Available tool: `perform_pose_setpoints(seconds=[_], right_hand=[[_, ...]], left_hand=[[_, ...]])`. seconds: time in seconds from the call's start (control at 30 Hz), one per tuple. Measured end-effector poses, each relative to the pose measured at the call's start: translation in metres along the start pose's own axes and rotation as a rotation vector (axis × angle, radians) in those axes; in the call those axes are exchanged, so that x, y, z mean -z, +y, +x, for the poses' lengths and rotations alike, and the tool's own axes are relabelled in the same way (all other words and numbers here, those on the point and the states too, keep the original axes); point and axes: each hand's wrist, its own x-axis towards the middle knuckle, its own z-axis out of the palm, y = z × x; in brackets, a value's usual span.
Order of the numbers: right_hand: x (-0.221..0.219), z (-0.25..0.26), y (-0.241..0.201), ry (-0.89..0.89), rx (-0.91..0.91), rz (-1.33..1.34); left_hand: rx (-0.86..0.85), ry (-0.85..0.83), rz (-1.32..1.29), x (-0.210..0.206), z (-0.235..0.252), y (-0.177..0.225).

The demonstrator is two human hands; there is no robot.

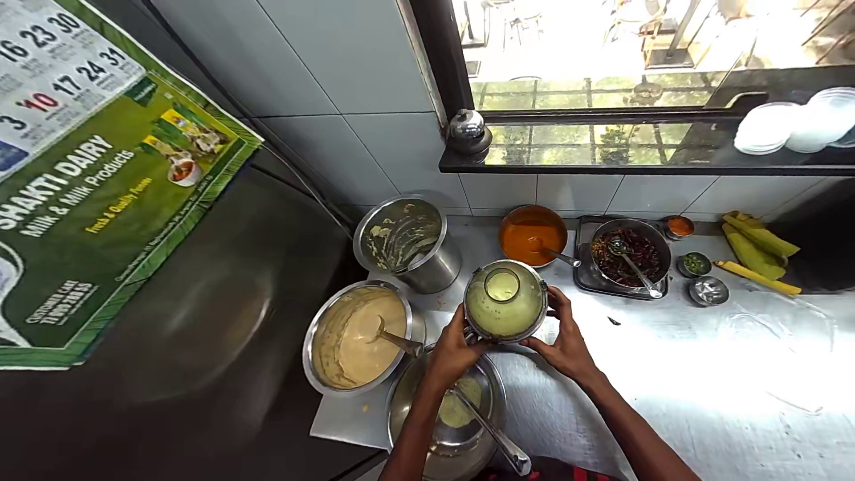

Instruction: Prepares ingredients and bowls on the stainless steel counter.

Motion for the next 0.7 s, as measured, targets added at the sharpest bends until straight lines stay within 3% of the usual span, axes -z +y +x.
perform_pose_setpoints(seconds=[0.13, 0.5, 0.7], right_hand=[[0.000, 0.002, -0.008, 0.007, 0.065, -0.007], [0.007, 0.004, -0.020, -0.043, 0.114, -0.103], [0.034, 0.020, -0.034, -0.111, -0.158, 0.128]], left_hand=[[-0.028, 0.002, -0.137, -0.008, 0.001, -0.003], [-0.076, 0.147, 0.018, -0.043, -0.011, -0.001], [-0.084, 0.199, 0.143, -0.050, -0.011, 0.002]])
